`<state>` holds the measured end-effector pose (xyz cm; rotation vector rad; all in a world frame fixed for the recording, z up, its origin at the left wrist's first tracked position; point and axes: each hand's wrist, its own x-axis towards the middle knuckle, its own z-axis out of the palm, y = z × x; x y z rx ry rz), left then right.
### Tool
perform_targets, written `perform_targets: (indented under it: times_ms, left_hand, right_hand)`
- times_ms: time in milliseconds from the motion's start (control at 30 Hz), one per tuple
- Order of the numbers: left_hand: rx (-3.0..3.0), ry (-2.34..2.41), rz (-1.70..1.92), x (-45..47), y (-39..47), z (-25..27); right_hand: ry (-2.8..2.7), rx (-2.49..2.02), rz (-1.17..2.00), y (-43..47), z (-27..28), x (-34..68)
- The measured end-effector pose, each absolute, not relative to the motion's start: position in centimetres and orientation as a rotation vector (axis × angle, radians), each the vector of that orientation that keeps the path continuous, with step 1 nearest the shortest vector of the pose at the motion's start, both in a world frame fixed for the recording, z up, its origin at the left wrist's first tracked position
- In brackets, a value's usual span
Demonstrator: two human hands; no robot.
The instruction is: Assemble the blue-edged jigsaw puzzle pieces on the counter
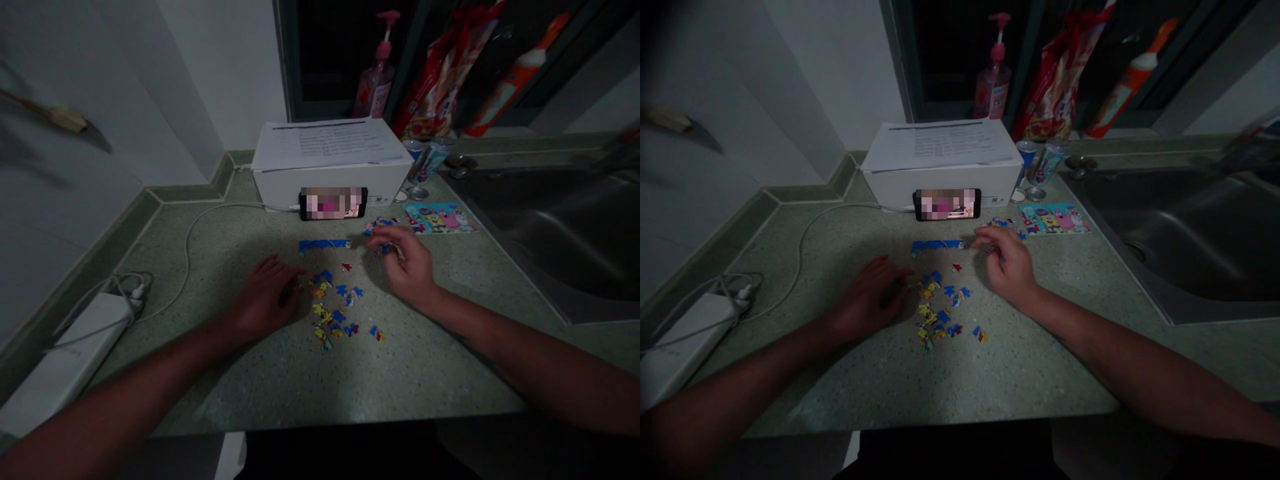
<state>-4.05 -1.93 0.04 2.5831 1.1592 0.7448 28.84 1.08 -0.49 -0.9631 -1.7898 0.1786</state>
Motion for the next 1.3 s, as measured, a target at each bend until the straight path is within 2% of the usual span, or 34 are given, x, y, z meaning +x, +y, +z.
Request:
perform_targets:
  times_ms: [700,1300]
  left_hand:
    - [2.535,1.204,0.814,-4.79,-1.84,0.17]
    - [2.545,1.190,0.711,-4.11,-1.82,-0.01]
  right_hand:
    - [-1.835,-0.948,0.186,1.16,-0.52,28.85]
    - [-1.829,-1.014,0.229,1.18,-0.46,28.80]
